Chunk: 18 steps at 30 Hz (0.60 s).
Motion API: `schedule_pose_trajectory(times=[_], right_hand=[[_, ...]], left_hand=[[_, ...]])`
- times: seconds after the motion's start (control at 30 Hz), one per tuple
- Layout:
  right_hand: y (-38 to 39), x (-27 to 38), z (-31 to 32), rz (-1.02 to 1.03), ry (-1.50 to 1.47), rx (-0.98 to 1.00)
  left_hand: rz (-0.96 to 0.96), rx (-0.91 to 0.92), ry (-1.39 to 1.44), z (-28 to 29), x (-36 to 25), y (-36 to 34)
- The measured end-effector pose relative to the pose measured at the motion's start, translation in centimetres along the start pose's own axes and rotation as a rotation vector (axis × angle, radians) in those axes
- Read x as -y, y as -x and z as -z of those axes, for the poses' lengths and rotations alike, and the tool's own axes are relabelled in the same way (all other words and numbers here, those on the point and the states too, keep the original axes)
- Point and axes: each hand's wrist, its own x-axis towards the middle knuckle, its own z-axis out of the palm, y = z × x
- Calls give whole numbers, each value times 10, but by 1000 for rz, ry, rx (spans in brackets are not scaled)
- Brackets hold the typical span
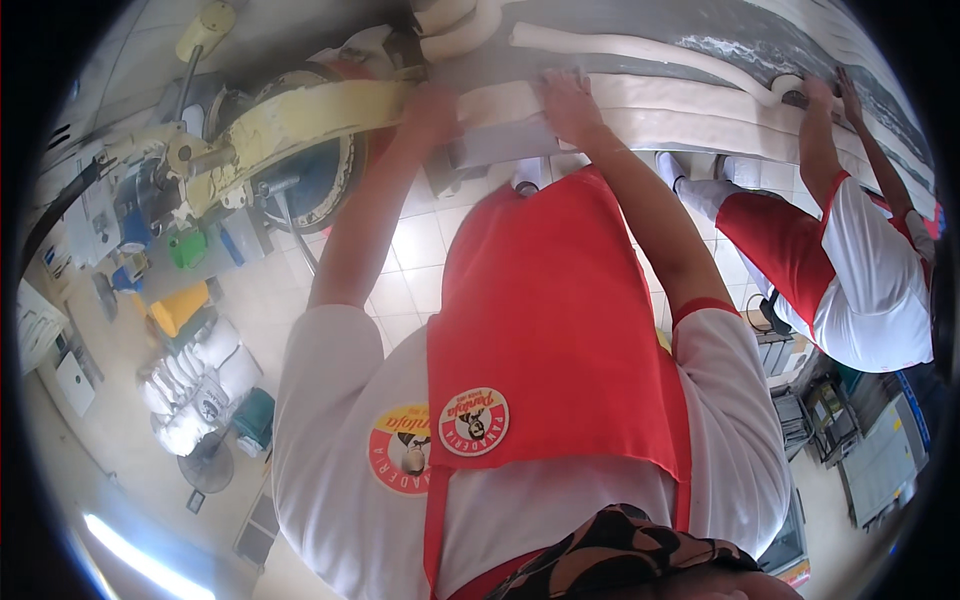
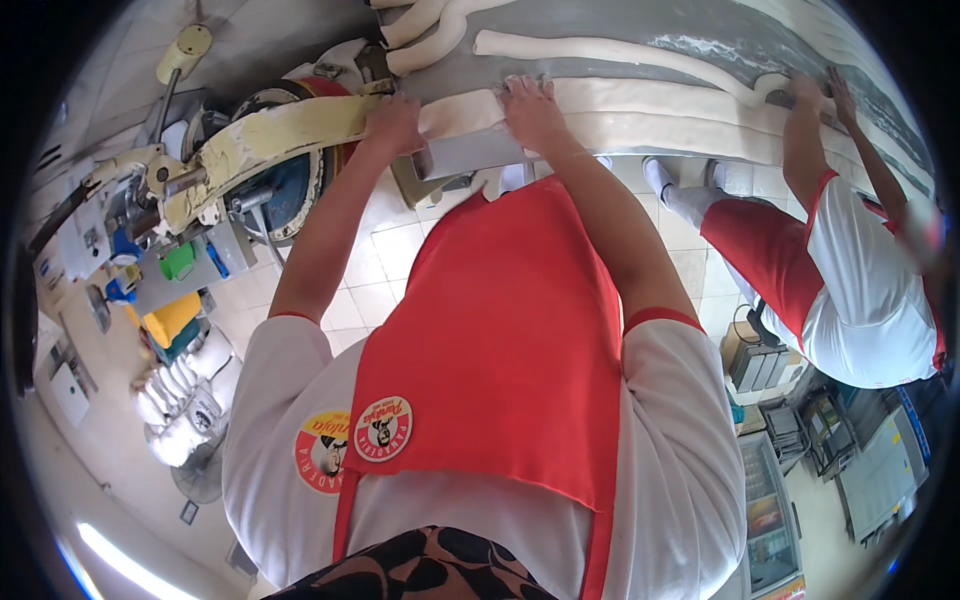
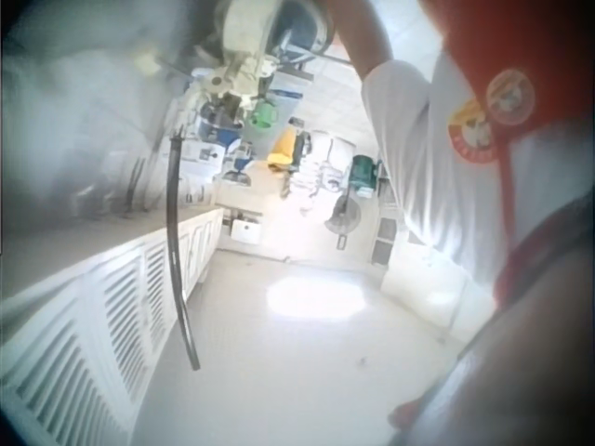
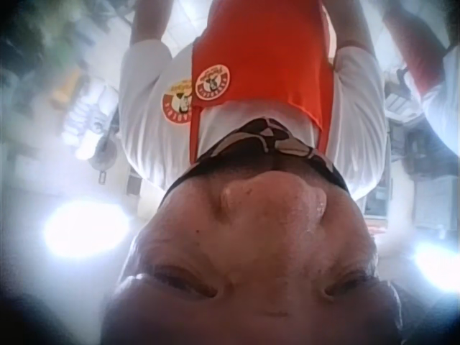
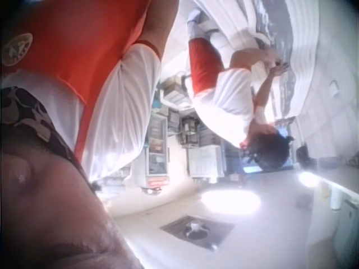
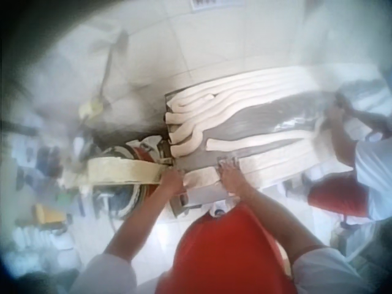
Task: The person stands at a long metal table, using their hands to roll and stretch long strands of dough, working alongside another individual in a bakery setting.
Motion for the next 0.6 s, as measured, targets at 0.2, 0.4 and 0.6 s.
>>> schedule_pose_trajectory(times=[0.2, 0.4, 0.6], right_hand=[[14, -46, 3, 0, 23, -78], [37, -74, 19, -261, 64, -34], [16, -9, 11, -156, 81, -24]], left_hand=[[-2, -229, -14, -23, -12, 12], [-79, -119, 150, -29, 16, 7], [-119, -235, 7, -17, 11, 8]])
